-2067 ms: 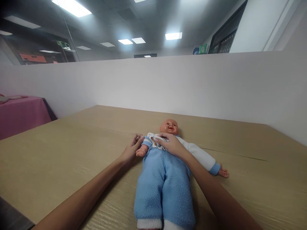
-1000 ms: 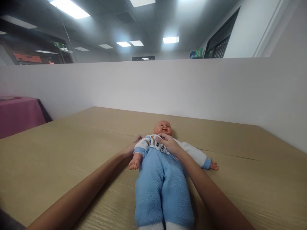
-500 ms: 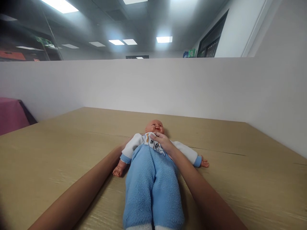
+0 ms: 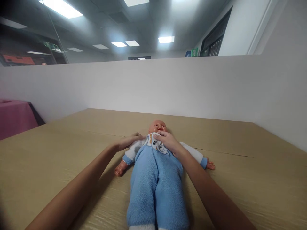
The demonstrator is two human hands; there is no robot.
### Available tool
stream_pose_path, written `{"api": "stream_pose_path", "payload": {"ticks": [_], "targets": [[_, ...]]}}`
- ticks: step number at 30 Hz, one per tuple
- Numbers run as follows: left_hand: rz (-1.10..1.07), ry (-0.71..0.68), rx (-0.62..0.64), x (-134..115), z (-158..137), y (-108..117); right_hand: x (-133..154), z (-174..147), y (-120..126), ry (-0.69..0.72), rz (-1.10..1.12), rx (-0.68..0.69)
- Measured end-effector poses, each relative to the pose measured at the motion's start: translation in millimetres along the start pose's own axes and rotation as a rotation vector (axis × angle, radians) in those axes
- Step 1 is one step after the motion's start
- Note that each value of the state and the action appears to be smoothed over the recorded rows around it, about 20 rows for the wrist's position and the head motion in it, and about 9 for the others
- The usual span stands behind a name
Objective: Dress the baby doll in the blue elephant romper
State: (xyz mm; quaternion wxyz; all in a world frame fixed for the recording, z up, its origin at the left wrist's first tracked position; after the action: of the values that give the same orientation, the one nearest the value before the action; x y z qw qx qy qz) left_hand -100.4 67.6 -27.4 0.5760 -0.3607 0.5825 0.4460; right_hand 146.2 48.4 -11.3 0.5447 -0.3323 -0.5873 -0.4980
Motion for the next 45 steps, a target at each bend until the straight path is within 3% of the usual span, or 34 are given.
{"api": "stream_pose_path", "payload": {"ticks": [4,7,10,15,20,26,35,45], "targets": [[0.233,0.073,0.128,3.8,-16.5,8.5,0.8,-0.7,28.5,0.072,-0.291,-0.062],[0.266,-0.03,0.164,4.0,-18.7,7.2,-11.7,-0.4,45.4,0.065,-0.45,-0.156],[0.351,-0.095,0.122,1.7,-17.6,6.2,-23.0,-11.3,55.9,0.072,-0.58,-0.257],[0.444,-0.058,0.016,-2.7,-40.4,9.8,-39.4,-74.7,89.4,0.142,-0.813,-0.314],[0.563,-0.08,0.033,1.2,-74.5,18.0,-63.2,-149.8,120.6,0.145,-0.936,-0.21],[0.798,-0.097,-0.198,8.7,-87.7,41.8,-66.1,-178.0,112.3,0.106,-0.89,-0.288],[1.079,-0.157,-0.239,28.6,-103.8,44.3,-63.9,-178.8,101.8,0.107,-0.913,-0.345],[0.973,-0.17,-0.455,35.0,-80.7,34.6,-74.2,-177.9,117.2,0.09,-1.006,-0.412]]}}
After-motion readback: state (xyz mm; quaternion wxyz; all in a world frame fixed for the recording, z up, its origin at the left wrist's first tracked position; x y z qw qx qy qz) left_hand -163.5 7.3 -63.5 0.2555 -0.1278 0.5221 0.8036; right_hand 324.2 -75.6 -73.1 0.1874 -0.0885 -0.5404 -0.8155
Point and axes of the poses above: each hand's wrist, its own z-axis towards the middle knuckle, its own y-axis out of the back of the hand, x = y × z, the point moved 3 cm from there along z, towards the middle knuckle, and after that the axes turned 2 degrees about -y, right-handed, at the moved point
